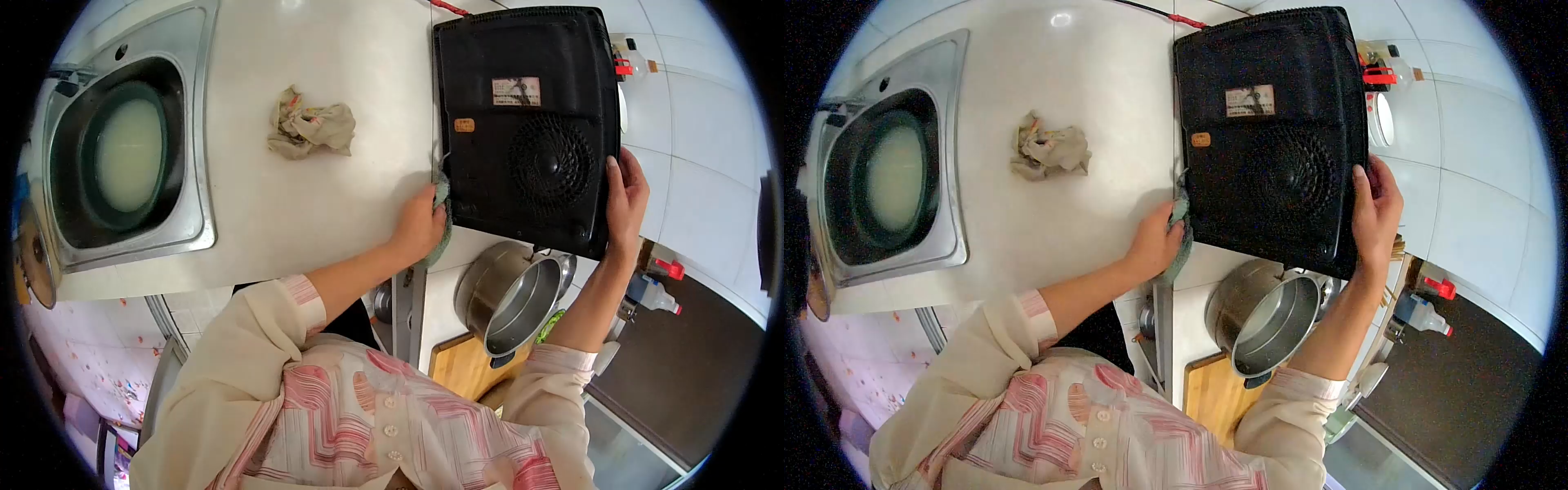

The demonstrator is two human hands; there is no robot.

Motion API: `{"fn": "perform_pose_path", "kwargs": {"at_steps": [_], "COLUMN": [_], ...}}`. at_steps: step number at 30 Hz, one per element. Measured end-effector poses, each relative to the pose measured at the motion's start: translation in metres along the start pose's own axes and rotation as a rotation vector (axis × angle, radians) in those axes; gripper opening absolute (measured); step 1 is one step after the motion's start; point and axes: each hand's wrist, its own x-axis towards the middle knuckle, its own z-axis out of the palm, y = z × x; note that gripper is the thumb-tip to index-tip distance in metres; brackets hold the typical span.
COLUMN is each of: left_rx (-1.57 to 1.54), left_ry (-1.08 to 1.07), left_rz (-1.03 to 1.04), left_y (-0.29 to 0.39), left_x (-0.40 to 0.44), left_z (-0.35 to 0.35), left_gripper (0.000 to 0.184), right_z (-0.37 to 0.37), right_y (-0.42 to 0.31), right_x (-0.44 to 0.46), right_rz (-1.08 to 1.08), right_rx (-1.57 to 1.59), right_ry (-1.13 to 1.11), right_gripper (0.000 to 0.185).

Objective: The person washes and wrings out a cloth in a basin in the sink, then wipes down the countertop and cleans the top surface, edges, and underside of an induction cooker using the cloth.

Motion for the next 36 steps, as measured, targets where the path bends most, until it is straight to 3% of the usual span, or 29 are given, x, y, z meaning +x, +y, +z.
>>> {"fn": "perform_pose_path", "kwargs": {"at_steps": [7, 9, 15, 17, 20, 24, 27, 29, 31, 33, 36], "left_rx": [-0.068, -0.264, -0.310, -0.262, -0.133, -0.057, -0.112, -0.121, -0.099, -0.103, -0.107], "left_ry": [0.016, -0.061, -0.307, -0.377, -0.406, -0.494, -0.523, -0.501, -0.407, -0.364, -0.010], "left_rz": [-0.124, -0.047, 0.212, 0.240, 0.415, 0.436, 0.383, 0.373, 0.307, 0.054, 0.075], "left_y": [0.013, 0.047, 0.125, 0.123, 0.103, 0.097, 0.095, 0.091, 0.087, 0.088, 0.071], "left_x": [-0.056, -0.062, -0.056, -0.050, -0.041, -0.031, -0.019, -0.012, -0.006, 0.003, 0.022], "left_z": [0.060, 0.069, 0.057, 0.039, 0.025, 0.014, -0.006, -0.028, -0.055, -0.094, -0.128], "left_gripper": [0.032, 0.027, 0.026, 0.027, 0.034, 0.033, 0.030, 0.028, 0.030, 0.039, 0.048], "right_z": [0.009, 0.012, 0.017, 0.016, 0.015, 0.029, 0.027, 0.029, 0.031, 0.026, 0.020], "right_y": [-0.032, -0.035, -0.038, -0.042, -0.062, -0.068, -0.068, -0.073, -0.071, -0.091, -0.092], "right_x": [-0.013, -0.013, -0.017, -0.011, 0.017, 0.037, 0.034, 0.028, 0.019, 0.001, -0.021], "right_rz": [-0.020, -0.075, -0.165, -0.161, 0.031, 0.097, 0.004, -0.027, -0.189, -0.114, -0.036], "right_rx": [-0.077, -0.162, -0.143, -0.071, -0.223, -0.194, -0.313, -0.336, -0.239, -0.226, 0.023], "right_ry": [0.052, 0.085, 0.101, 0.124, -0.128, -0.048, -0.038, -0.033, 0.054, 0.017, 0.041], "right_gripper": [0.037, 0.037, 0.032, 0.033, 0.047, 0.047, 0.043, 0.039, 0.036, 0.030, 0.015]}}
